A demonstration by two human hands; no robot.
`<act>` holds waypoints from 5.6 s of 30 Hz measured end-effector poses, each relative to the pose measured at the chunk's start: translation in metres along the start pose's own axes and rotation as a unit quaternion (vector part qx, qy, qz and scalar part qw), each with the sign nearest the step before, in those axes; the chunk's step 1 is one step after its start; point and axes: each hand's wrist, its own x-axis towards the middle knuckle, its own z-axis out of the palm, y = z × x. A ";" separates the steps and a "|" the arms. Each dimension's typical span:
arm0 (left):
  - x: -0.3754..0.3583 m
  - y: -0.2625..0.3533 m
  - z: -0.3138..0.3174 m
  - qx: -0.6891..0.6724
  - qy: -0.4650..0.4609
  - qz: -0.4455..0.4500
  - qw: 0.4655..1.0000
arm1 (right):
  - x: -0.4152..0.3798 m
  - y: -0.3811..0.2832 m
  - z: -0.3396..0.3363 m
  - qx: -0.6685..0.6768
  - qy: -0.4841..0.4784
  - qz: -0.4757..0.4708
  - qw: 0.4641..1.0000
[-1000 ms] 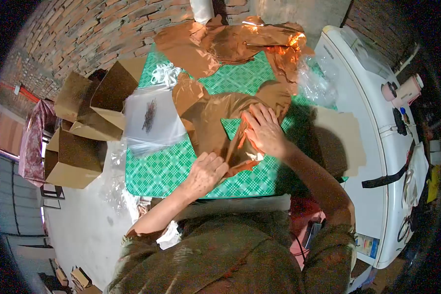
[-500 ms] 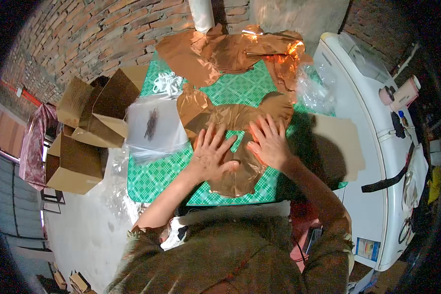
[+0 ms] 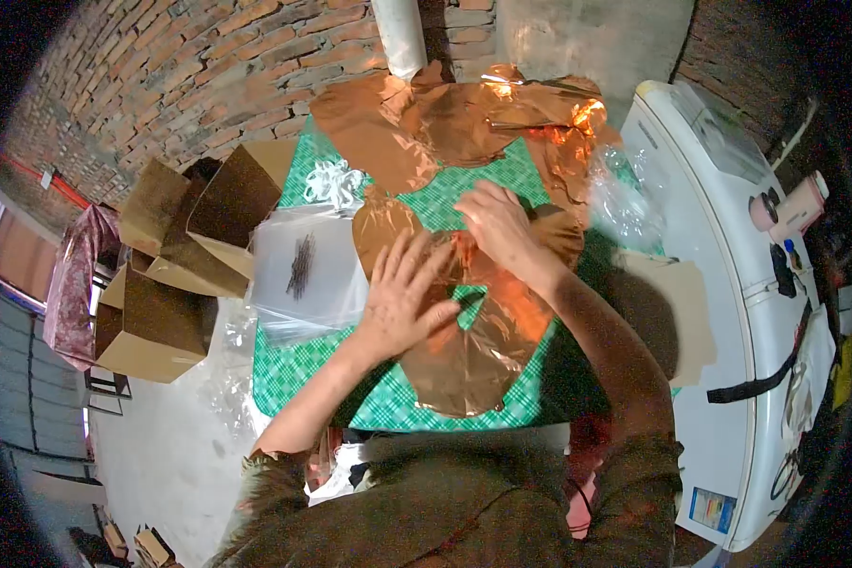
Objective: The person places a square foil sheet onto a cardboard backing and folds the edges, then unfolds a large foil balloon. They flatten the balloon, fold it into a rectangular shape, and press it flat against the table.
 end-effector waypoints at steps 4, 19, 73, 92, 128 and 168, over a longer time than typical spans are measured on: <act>0.041 -0.059 -0.009 0.001 0.053 -0.001 0.999 | 0.056 0.031 0.041 0.002 0.023 -0.043 0.999; 0.131 -0.177 0.014 -0.138 -0.061 -0.103 0.983 | 0.123 0.075 0.102 0.049 -0.043 -0.028 0.997; 0.150 -0.231 0.041 -0.502 0.031 -0.375 0.779 | 0.168 0.077 0.117 0.248 0.074 0.161 0.952; 0.148 -0.229 0.056 -0.427 0.084 -0.334 0.836 | 0.169 0.071 0.118 0.342 0.119 0.167 0.917; 0.158 -0.201 0.027 -0.215 0.045 -0.245 0.944 | 0.165 0.061 0.123 0.141 0.158 0.088 0.973; 0.038 0.038 -0.158 -0.248 0.064 0.032 0.966 | 0.037 -0.012 -0.091 0.948 0.103 0.271 0.134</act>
